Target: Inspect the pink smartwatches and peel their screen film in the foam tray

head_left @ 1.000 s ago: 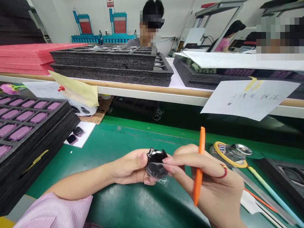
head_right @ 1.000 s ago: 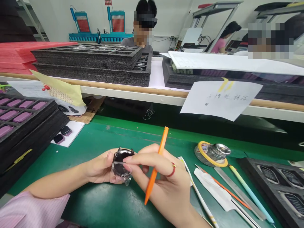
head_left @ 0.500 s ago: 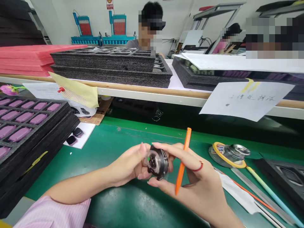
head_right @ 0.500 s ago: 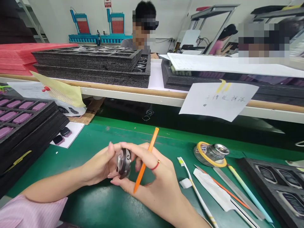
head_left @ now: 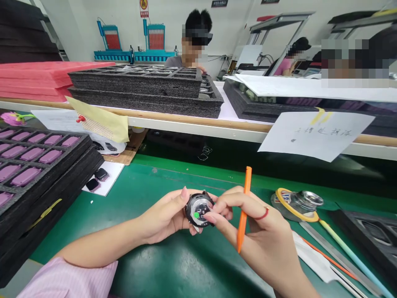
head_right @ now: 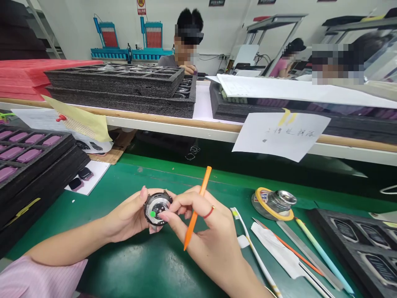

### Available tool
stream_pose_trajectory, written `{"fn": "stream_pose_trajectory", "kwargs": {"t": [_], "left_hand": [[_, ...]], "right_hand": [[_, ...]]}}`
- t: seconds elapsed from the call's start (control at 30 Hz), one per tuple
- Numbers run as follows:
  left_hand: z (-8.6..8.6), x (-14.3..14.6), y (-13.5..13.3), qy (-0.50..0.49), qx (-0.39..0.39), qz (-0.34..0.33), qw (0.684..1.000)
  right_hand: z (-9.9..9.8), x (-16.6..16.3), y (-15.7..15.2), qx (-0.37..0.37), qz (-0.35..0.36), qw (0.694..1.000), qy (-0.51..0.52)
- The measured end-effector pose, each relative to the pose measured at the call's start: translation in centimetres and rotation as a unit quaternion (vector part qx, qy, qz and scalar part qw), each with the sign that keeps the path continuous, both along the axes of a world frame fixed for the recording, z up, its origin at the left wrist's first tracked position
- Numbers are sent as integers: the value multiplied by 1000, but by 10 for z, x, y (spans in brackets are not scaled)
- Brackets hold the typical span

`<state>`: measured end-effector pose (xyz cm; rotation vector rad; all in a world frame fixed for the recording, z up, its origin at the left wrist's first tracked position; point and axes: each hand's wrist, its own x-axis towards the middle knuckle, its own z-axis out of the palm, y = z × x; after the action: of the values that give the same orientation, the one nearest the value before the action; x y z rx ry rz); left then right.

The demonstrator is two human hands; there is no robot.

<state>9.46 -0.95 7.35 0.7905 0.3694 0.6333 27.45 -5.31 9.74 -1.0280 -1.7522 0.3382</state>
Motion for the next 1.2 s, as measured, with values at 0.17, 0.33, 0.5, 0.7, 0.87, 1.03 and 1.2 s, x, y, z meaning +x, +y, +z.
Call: {"fn": "stream_pose_trajectory", "kwargs": {"t": [0.17, 0.33, 0.5, 0.7, 0.87, 1.03, 1.2], "left_hand": [[1, -2, -2, -13, 3, -27, 1000], [6, -5, -3, -22, 1, -59, 998], [4, -6, 1, -30, -18, -53, 998], [3, -5, -1, -29, -28, -54, 998], [3, -4, -1, -27, -42, -43, 998], [2, -4, 0, -22, -53, -46, 997], [4, -3, 0, -12, -65, -49, 997]], "right_hand": [[0, -1, -5, 45, 16, 999, -9], [-1, 7, -5, -62, 136, 964, 220], [1, 15, 0, -67, 75, 931, 352], [3, 15, 7, -81, 4, 928, 364], [-5, 16, 8, -92, -14, 950, 298], [-9, 19, 6, -76, -18, 969, 236], [-8, 18, 8, -48, -10, 973, 225]]}}
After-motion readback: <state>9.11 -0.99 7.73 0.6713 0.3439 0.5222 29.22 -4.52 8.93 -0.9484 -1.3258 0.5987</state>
